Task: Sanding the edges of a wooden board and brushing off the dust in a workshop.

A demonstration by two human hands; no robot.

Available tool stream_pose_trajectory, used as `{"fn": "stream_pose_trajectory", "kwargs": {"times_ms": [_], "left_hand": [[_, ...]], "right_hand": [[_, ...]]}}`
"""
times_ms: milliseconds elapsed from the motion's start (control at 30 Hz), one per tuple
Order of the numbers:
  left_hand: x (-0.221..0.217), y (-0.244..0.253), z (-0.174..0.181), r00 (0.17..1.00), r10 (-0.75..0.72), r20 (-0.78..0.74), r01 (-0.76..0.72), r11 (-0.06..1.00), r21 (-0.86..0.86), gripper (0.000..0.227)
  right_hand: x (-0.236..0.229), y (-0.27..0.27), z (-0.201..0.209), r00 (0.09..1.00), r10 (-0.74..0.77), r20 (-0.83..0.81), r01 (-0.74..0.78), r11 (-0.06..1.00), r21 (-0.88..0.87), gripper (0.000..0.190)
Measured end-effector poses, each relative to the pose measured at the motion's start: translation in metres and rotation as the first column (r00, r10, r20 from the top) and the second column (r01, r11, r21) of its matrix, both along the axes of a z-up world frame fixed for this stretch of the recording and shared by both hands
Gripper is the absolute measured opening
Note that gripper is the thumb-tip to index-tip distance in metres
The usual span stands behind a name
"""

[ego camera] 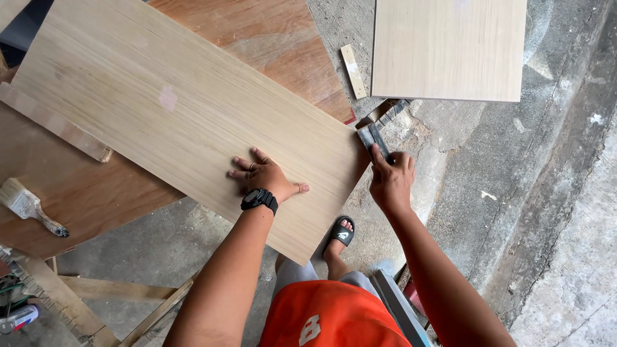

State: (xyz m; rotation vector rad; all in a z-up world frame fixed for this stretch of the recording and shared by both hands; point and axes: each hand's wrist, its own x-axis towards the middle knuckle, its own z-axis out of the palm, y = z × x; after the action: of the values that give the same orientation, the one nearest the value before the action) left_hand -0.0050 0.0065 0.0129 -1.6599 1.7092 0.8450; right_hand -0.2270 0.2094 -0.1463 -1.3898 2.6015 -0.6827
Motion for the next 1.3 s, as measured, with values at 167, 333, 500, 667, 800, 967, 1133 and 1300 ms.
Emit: {"fn": "stream_pose_trajectory", "kwargs": {"times_ms": [167,333,500,667,800,967,1133,1300], "left_hand": [[0.003,-0.001,-0.005,1.000,-0.014,0.006,0.014,1.000,-0.005,0.165],[0.002,0.000,-0.009,1.000,-0.001,0.011,0.001,1.000,0.006,0.165],[-0.001,0.001,0.002,1.000,-0.001,0.002,0.001,1.000,0.009,0.165],[0.001,0.000,0.000,1.000,-0.008,0.001,0.008,1.000,0.005,0.166],[0.001,0.000,0.000,1.000,-0.024,0.007,0.024,1.000,0.014,0.163],[-0.002,-0.004,-0.009,1.000,-0.007,0.002,0.007,1.000,0.002,0.164],[0.001,0.001,-0.009,1.000,-0.002,-0.006,0.002,1.000,0.002,0.166],[0.001,0.000,-0.007,1.000,-0.009,0.003,0.009,1.000,0.023,0.165]], "right_hand": [[-0.007,-0.047,0.003,0.997,-0.078,-0.021,0.078,0.997,-0.004,0.054],[0.065,0.033,0.020,0.998,-0.024,0.061,0.022,0.999,0.030,0.065],[0.049,-0.020,0.013,1.000,0.012,-0.027,-0.013,0.999,-0.043,0.053],[0.036,-0.046,0.017,0.998,0.011,-0.060,-0.013,0.999,-0.038,0.052],[0.071,0.035,0.029,0.994,0.103,0.025,-0.103,0.994,0.033,0.061],[0.048,-0.017,0.015,0.983,0.170,-0.072,-0.166,0.984,0.056,0.055],[0.038,-0.020,0.021,0.965,0.227,-0.128,-0.226,0.974,0.026,0.052],[0.054,0.058,0.036,0.945,0.307,-0.115,-0.293,0.948,0.126,0.058]]}}
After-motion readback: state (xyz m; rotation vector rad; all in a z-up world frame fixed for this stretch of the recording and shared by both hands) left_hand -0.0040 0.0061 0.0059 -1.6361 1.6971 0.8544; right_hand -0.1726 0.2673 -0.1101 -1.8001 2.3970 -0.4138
